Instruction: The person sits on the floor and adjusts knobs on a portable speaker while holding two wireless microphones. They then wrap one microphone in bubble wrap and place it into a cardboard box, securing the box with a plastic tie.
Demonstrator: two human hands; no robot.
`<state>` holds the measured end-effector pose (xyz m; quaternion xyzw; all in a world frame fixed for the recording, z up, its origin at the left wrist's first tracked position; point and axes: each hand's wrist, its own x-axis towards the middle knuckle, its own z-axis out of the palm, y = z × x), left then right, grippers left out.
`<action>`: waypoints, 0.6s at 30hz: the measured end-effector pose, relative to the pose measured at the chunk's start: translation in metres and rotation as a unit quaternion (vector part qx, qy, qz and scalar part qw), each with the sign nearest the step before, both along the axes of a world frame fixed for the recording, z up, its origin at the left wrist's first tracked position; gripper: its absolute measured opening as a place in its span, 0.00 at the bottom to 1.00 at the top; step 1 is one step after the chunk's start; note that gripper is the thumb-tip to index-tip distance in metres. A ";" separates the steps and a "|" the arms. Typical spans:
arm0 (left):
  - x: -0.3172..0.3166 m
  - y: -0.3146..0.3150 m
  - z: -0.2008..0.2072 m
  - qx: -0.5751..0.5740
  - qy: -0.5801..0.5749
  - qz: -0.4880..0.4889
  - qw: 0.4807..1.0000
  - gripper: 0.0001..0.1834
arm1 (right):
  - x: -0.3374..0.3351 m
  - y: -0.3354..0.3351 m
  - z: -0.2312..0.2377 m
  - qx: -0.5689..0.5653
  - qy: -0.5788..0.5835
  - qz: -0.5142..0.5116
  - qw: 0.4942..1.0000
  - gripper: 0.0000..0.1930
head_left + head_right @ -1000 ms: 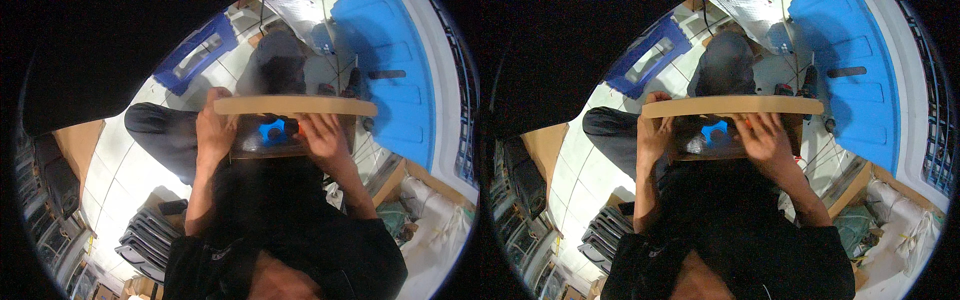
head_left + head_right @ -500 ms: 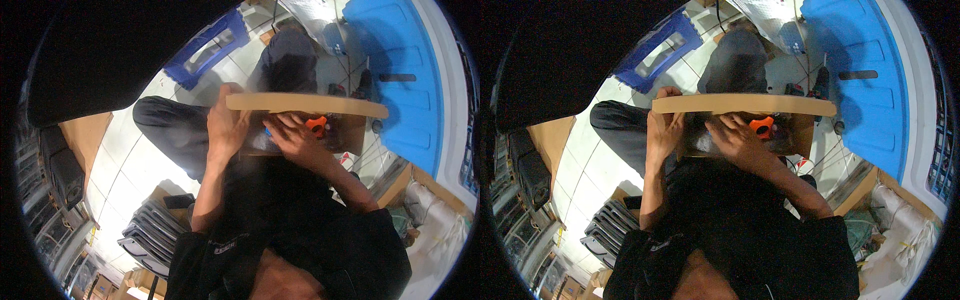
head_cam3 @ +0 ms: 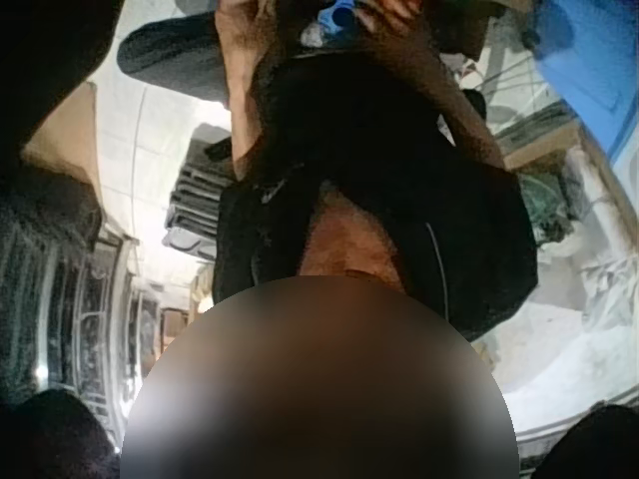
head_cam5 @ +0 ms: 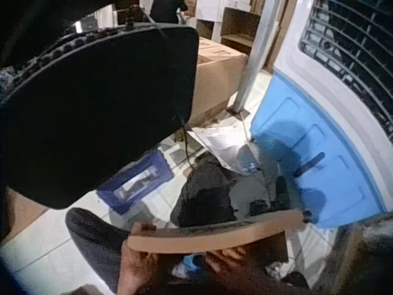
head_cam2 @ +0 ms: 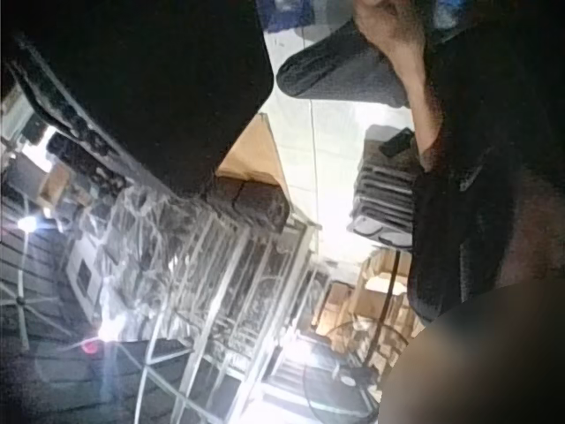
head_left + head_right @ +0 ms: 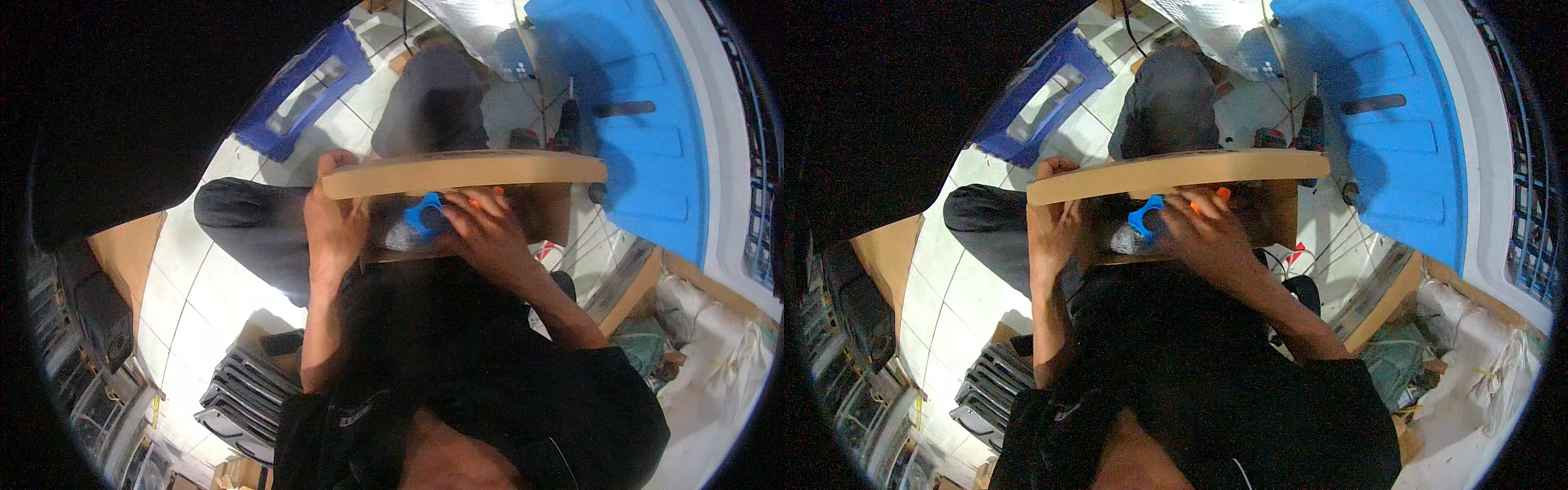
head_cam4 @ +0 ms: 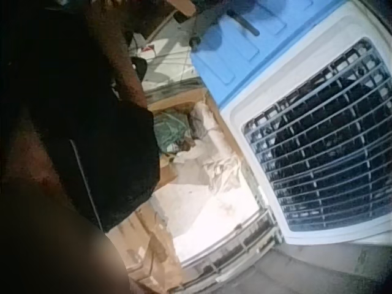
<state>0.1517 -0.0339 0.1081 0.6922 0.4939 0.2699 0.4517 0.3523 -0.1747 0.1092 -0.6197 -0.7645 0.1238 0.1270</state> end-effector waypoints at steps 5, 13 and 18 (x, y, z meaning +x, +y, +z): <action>0.001 0.000 -0.004 -0.002 -0.012 0.006 1.000 0.16 | 0.037 -0.033 0.002 -0.054 -0.134 -0.139 0.980 0.20; 0.003 -0.004 0.005 0.028 0.025 0.001 0.999 0.17 | 0.031 -0.019 0.000 -0.077 -0.315 -0.101 0.940 0.20; 0.003 -0.005 0.002 0.017 0.028 0.015 0.999 0.17 | 0.041 -0.010 0.018 -0.106 -0.246 -0.113 0.957 0.17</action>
